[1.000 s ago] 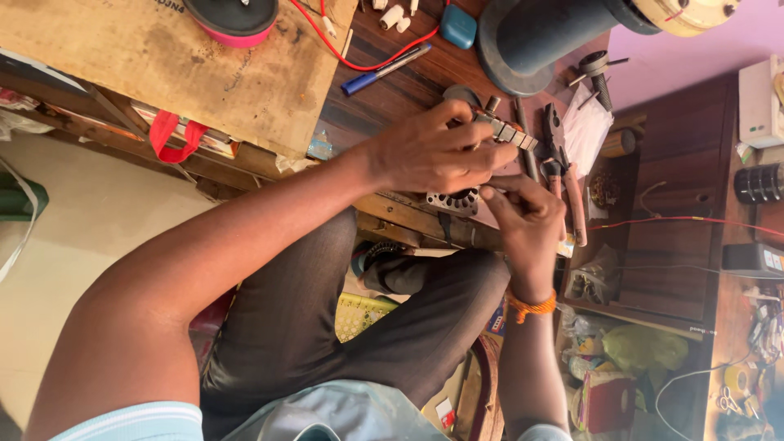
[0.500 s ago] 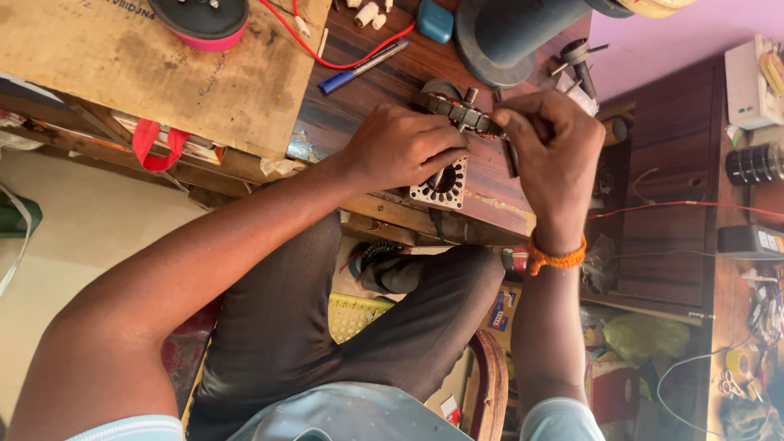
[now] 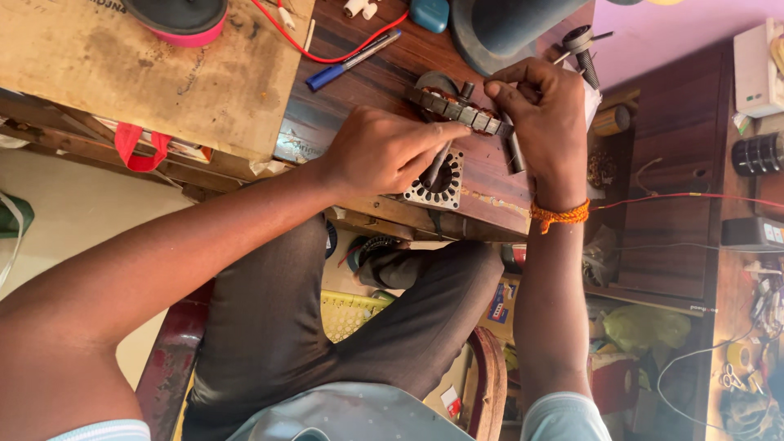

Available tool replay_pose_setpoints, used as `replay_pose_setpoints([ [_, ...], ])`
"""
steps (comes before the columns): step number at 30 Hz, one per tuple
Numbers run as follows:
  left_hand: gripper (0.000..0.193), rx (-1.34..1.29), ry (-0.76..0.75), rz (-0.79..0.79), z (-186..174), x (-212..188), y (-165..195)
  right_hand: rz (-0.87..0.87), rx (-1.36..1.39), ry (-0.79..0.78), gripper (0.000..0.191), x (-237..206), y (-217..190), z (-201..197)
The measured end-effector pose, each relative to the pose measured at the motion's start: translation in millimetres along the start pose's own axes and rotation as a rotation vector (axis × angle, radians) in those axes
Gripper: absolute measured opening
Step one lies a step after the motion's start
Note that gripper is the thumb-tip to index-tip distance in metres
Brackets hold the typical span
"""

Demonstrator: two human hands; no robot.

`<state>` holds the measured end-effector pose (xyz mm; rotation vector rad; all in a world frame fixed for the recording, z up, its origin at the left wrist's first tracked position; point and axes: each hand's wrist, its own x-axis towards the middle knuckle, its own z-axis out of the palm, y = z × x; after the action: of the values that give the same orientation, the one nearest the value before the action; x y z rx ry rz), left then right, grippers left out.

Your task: The person repairs a small electric motor at a workbench. He first presses a bearing into a metal end cap using a rod inside a steel bowl, then seats the armature into the stator housing and works the copper windings and commutator by hand to fit the parts together.

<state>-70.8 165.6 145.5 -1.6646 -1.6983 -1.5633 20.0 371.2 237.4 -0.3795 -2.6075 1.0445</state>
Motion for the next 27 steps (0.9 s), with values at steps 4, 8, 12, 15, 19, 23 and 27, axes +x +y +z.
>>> replay_pose_setpoints([
  [4, 0.032, 0.317, -0.113, 0.110, -5, 2, -1, 0.040, 0.026, 0.001, 0.005, 5, 20, -1],
  [8, 0.054, 0.295, -0.002, 0.170, -4, 9, -4, 0.041, 0.159, -0.014, 0.005, 4, 30, 1],
  [12, 0.068, 0.186, -0.016, 0.185, -4, 15, -9, -0.078, 0.157, -0.014, 0.003, 3, 29, 2],
  [15, 0.074, 0.098, -0.054, 0.159, -3, 18, -14, -0.108, 0.074, -0.016, 0.002, 2, 25, -1],
  [19, 0.076, 0.035, -0.154, 0.102, -3, 17, -16, -0.171, -0.125, -0.005, 0.004, 2, 21, -4],
  [23, 0.081, 0.108, -0.102, 0.105, 2, 19, -14, -0.155, 0.015, -0.060, 0.004, 4, 16, -4],
  [27, 0.083, 0.170, -0.039, 0.056, 14, 25, -12, -0.171, 0.035, -0.099, 0.007, 5, 13, -6],
])
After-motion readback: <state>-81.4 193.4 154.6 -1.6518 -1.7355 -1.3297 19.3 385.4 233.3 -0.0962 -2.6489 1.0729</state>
